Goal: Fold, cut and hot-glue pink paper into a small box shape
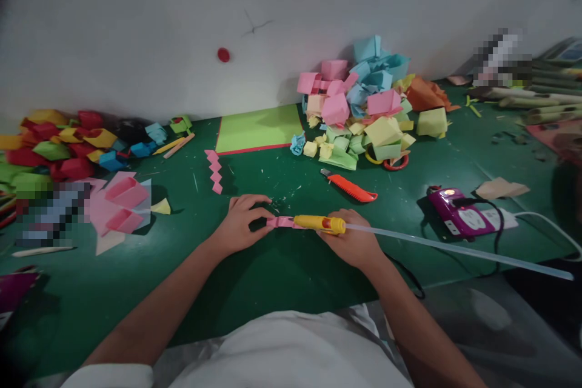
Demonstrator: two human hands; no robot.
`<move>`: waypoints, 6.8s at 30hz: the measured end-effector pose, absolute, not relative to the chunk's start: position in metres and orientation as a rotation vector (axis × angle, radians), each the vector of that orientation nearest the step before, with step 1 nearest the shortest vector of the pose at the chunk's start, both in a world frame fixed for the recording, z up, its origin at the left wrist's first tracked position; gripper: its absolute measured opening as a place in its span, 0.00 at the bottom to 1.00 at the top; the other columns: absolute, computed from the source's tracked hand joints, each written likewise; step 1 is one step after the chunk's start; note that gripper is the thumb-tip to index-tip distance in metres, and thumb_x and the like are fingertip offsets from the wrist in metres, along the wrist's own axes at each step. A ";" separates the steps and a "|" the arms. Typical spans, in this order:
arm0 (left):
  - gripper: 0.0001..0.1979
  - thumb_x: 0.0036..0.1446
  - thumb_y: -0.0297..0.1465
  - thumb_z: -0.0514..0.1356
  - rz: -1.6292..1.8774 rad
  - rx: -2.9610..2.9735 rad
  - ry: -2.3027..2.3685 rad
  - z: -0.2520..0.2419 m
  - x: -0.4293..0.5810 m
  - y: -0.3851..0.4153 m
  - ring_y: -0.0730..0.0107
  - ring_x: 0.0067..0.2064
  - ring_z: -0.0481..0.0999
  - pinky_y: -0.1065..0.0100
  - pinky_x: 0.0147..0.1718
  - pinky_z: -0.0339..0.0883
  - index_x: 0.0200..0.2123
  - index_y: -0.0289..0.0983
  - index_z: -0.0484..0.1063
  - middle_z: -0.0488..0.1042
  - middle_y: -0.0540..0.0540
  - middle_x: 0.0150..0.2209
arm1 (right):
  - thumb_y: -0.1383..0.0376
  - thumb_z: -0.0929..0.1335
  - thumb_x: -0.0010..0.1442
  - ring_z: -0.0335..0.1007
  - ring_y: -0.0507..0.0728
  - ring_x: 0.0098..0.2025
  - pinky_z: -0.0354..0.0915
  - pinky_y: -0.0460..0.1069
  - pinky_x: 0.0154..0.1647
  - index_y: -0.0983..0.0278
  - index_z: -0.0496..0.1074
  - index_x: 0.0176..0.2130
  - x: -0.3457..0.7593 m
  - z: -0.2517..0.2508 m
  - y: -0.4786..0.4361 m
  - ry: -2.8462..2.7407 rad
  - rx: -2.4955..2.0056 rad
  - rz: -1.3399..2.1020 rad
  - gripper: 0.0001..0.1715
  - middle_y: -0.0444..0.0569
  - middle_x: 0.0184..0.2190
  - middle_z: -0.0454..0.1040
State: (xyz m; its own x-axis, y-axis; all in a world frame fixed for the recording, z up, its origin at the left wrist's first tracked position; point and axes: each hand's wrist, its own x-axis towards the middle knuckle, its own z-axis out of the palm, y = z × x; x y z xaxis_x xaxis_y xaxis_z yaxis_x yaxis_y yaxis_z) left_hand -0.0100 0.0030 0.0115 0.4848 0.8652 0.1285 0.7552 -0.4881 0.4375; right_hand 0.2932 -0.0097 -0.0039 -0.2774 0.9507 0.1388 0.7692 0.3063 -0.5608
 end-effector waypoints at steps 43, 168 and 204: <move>0.06 0.62 0.37 0.64 0.487 2.400 1.362 0.012 -0.010 0.003 0.51 0.61 0.69 0.50 0.54 0.57 0.42 0.47 0.80 0.73 0.47 0.59 | 0.59 0.68 0.57 0.67 0.59 0.30 0.63 0.54 0.35 0.57 0.63 0.23 0.297 0.000 -0.016 -2.138 -1.477 0.683 0.13 0.45 0.23 0.69; 0.08 0.64 0.39 0.62 0.508 2.424 1.330 0.008 -0.010 0.002 0.53 0.60 0.69 0.52 0.52 0.57 0.43 0.45 0.78 0.73 0.46 0.59 | 0.60 0.70 0.56 0.66 0.58 0.30 0.59 0.51 0.30 0.58 0.62 0.23 0.273 0.002 -0.017 -2.095 -1.513 0.606 0.15 0.44 0.23 0.68; 0.08 0.65 0.39 0.61 0.511 2.432 1.330 0.010 -0.009 0.003 0.53 0.60 0.69 0.52 0.52 0.57 0.42 0.45 0.78 0.73 0.45 0.59 | 0.57 0.71 0.57 0.71 0.59 0.33 0.65 0.52 0.34 0.57 0.69 0.31 0.276 -0.004 -0.016 -1.946 -1.487 0.756 0.09 0.44 0.30 0.74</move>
